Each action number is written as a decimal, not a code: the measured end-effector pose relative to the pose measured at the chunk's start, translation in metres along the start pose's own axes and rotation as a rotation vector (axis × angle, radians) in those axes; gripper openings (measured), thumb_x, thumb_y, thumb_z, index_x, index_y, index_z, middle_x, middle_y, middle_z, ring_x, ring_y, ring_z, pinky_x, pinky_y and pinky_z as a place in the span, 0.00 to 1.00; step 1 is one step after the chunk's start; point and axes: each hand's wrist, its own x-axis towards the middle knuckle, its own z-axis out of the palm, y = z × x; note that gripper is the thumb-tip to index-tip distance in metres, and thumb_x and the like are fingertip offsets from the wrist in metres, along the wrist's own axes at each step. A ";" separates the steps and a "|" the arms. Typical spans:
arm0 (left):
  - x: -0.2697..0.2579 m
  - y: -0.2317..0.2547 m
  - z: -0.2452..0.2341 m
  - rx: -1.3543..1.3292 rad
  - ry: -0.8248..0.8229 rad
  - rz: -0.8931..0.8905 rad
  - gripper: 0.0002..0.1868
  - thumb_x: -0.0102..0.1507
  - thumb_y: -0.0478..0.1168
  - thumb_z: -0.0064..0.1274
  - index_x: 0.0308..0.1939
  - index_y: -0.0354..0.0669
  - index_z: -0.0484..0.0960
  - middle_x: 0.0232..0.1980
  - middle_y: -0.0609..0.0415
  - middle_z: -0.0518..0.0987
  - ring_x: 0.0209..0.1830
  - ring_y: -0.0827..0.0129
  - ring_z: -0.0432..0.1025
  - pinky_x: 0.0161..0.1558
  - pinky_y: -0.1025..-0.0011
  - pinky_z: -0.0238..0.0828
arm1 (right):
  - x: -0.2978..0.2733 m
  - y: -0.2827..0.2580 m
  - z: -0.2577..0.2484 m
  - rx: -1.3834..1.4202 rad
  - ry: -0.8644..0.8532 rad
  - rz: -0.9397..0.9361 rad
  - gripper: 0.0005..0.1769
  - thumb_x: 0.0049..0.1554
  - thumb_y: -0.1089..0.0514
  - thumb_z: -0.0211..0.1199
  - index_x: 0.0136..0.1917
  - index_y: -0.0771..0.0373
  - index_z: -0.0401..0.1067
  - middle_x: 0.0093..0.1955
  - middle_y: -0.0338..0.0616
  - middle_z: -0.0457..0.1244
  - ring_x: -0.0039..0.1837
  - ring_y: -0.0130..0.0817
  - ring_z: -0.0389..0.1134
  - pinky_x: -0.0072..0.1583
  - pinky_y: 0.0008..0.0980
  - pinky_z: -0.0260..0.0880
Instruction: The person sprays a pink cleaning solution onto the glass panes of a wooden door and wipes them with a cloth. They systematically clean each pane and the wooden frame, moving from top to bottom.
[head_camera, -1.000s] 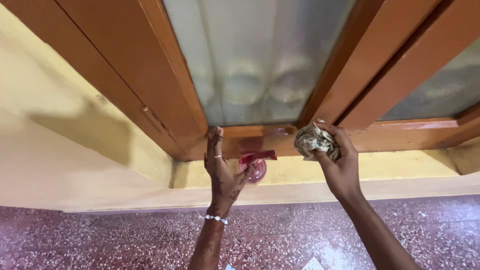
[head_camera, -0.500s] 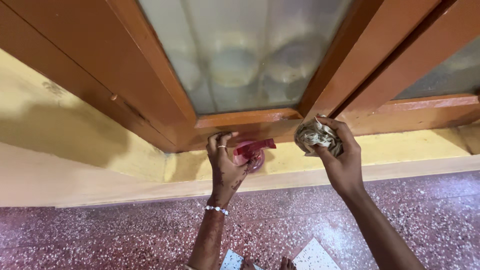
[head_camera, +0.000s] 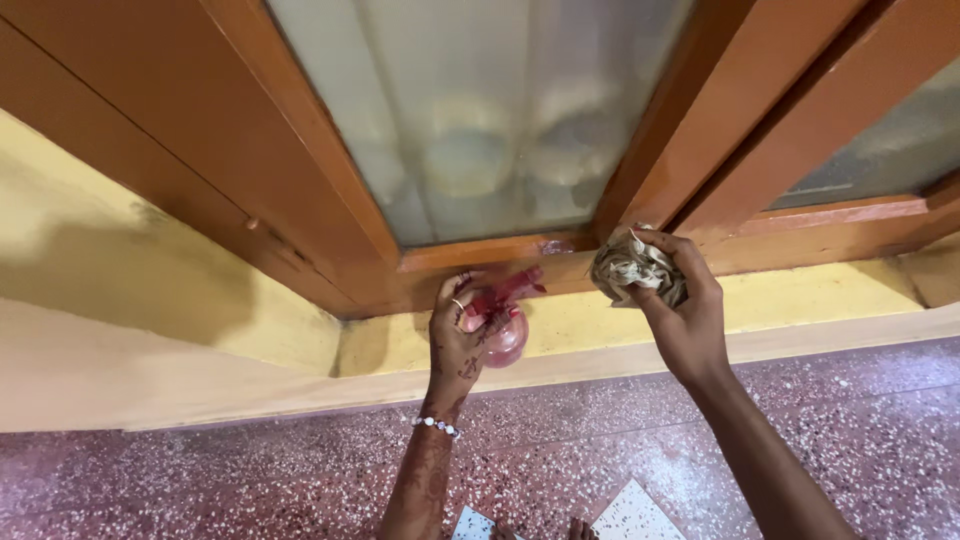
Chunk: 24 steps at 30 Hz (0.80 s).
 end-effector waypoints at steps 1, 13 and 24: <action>0.002 0.010 -0.002 -0.079 -0.001 -0.046 0.24 0.56 0.36 0.71 0.54 0.35 0.80 0.60 0.50 0.75 0.61 0.62 0.72 0.64 0.63 0.72 | 0.001 -0.003 -0.003 0.008 0.006 -0.004 0.25 0.56 0.74 0.59 0.67 0.68 0.68 0.63 0.48 0.64 0.64 0.35 0.68 0.63 0.31 0.72; 0.060 0.129 -0.024 -0.260 -0.058 -0.081 0.23 0.59 0.32 0.68 0.56 0.31 0.77 0.51 0.45 0.83 0.43 0.73 0.76 0.49 0.72 0.78 | 0.024 -0.069 -0.051 -0.029 0.095 -0.176 0.26 0.55 0.74 0.59 0.67 0.69 0.68 0.63 0.49 0.65 0.65 0.32 0.68 0.64 0.29 0.69; 0.098 0.216 -0.027 -0.560 -0.202 0.103 0.23 0.71 0.53 0.49 0.58 0.37 0.73 0.59 0.45 0.82 0.48 0.72 0.82 0.51 0.75 0.81 | 0.040 -0.144 -0.104 -0.083 0.163 -0.261 0.25 0.55 0.74 0.61 0.66 0.69 0.70 0.62 0.50 0.67 0.64 0.34 0.68 0.64 0.32 0.70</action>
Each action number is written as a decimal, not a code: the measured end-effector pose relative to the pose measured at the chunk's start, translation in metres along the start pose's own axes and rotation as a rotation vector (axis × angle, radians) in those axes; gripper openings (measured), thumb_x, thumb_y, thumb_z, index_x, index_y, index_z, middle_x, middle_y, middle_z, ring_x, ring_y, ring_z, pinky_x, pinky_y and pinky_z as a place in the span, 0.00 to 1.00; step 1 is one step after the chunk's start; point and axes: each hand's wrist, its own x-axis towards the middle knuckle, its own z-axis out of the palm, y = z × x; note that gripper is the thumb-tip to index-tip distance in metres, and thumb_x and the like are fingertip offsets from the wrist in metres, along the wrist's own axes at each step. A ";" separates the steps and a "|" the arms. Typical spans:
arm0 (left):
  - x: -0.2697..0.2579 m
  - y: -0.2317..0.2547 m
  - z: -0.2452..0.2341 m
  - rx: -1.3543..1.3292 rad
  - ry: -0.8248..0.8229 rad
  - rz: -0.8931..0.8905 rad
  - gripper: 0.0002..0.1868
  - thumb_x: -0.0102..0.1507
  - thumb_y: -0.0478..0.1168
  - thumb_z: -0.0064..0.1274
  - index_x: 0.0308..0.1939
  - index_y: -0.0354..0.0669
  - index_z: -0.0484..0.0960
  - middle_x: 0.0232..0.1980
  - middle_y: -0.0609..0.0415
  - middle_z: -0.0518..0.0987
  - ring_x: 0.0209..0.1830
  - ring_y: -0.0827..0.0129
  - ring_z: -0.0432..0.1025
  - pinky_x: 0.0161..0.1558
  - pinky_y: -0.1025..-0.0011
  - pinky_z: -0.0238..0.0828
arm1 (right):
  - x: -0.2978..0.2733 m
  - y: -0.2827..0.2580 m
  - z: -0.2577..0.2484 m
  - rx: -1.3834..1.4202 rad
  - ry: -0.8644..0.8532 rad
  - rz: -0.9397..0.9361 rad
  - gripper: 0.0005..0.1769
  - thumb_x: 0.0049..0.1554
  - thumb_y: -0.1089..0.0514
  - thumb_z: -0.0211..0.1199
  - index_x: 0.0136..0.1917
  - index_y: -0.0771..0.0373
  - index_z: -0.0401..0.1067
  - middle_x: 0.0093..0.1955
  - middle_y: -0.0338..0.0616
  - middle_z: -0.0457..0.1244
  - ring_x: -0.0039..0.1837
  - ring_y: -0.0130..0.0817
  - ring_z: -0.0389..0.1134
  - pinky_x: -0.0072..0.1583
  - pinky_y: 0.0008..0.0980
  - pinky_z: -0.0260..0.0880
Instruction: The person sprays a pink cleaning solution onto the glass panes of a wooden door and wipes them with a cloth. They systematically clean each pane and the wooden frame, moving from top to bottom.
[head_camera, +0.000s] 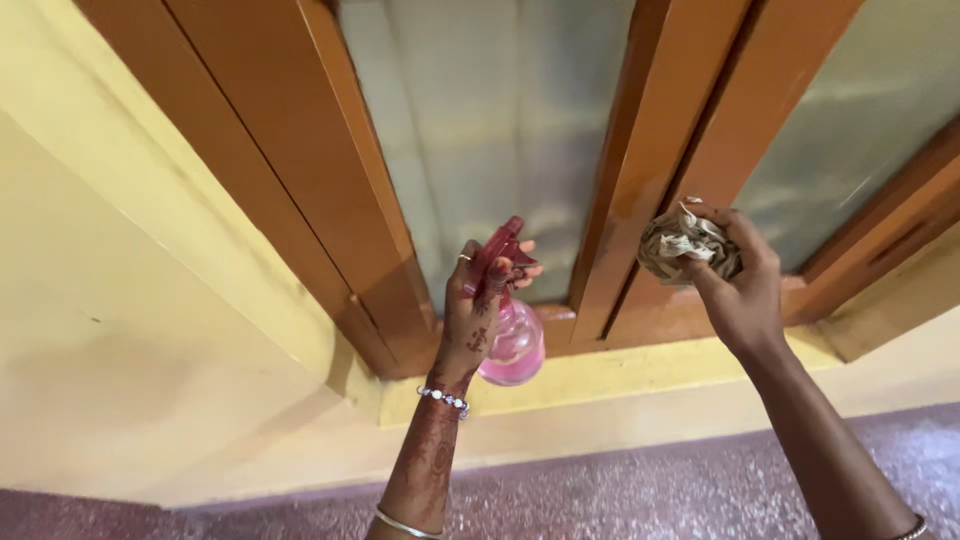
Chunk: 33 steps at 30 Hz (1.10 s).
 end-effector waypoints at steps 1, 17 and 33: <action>0.008 0.010 0.006 -0.015 -0.023 0.006 0.22 0.70 0.52 0.50 0.56 0.37 0.72 0.58 0.45 0.82 0.46 0.72 0.82 0.49 0.75 0.82 | 0.006 -0.007 -0.005 -0.014 0.011 -0.004 0.26 0.55 0.73 0.61 0.67 0.68 0.69 0.62 0.51 0.67 0.63 0.34 0.69 0.64 0.32 0.71; 0.114 0.150 0.112 0.050 -0.139 0.245 0.18 0.65 0.41 0.59 0.54 0.41 0.72 0.42 0.54 0.85 0.27 0.81 0.74 0.23 0.81 0.70 | 0.100 -0.100 -0.087 0.095 0.156 -0.305 0.38 0.50 0.74 0.54 0.74 0.63 0.60 0.70 0.50 0.60 0.71 0.37 0.64 0.69 0.36 0.68; 0.226 0.230 0.193 0.402 -0.230 0.409 0.07 0.67 0.30 0.46 0.46 0.34 0.80 0.41 0.51 0.87 0.34 0.78 0.74 0.42 0.76 0.76 | 0.252 -0.156 -0.178 -0.189 0.432 -0.828 0.24 0.59 0.78 0.59 0.67 0.66 0.71 0.68 0.54 0.63 0.71 0.48 0.67 0.69 0.41 0.70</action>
